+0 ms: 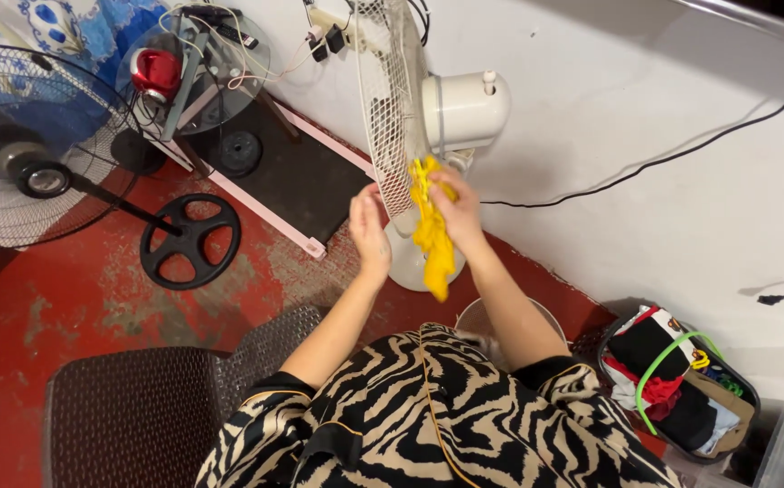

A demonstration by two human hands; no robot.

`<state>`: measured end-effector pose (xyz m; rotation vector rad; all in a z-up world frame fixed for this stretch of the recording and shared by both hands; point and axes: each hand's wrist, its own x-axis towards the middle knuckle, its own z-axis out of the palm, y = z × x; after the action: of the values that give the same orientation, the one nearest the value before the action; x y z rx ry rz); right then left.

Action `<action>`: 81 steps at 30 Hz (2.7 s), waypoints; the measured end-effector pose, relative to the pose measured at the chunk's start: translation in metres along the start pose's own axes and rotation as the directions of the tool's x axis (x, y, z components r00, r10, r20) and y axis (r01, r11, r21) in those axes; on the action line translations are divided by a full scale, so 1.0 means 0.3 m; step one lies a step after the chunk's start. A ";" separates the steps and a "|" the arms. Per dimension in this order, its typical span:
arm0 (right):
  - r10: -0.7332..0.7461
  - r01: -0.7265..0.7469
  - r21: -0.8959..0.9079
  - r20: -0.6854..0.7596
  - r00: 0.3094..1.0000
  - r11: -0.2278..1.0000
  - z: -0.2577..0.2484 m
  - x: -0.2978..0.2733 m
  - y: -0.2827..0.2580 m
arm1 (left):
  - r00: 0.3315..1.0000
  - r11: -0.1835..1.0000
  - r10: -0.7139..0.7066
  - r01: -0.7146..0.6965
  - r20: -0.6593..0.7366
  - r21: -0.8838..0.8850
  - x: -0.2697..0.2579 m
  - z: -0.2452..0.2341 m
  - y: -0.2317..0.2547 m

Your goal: The person cleans a standing fan using a yellow cloth. They wipe the fan blades and the front grille, then wring the cloth in a basin of water.

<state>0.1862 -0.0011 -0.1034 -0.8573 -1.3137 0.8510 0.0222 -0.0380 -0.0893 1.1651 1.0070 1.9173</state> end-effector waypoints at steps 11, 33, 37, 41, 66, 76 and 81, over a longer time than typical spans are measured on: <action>-0.392 0.376 -0.601 0.112 0.913 0.705 0.162 0.132 -0.424 | 0.991 0.950 0.104 -0.124 0.082 0.287 -0.058 0.000 -0.047; -0.401 0.407 -0.338 0.091 0.912 0.849 0.071 -0.151 0.005 | 0.996 0.955 0.065 -0.044 -0.059 0.293 -0.017 0.021 0.001; -0.236 0.208 -0.272 -0.074 0.969 0.939 0.014 -0.112 0.217 | 0.995 0.959 0.061 -0.036 -0.083 0.279 -0.023 0.025 -0.017; -0.026 0.030 0.020 -0.175 0.984 0.999 -0.018 0.095 0.152 | 0.993 0.962 0.113 -0.098 -0.045 0.254 -0.029 0.043 -0.011; -0.248 0.230 -0.221 -0.055 0.967 0.948 0.131 -0.099 0.049 | 0.992 0.984 -0.090 0.101 -0.084 0.147 0.072 -0.008 -0.085; 0.027 -0.019 0.032 -0.257 0.966 0.999 0.017 0.070 0.215 | 0.994 0.988 -0.094 0.099 -0.046 0.119 0.042 0.003 -0.075; -0.202 0.196 -0.063 -0.097 0.975 0.978 0.018 0.329 0.039 | 0.994 0.975 -0.109 0.110 -0.019 0.193 0.027 -0.021 -0.123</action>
<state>0.1871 0.0926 -0.0699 -0.7857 -1.3114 0.6088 0.0190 -0.0154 -0.1198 1.1832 1.2596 1.7699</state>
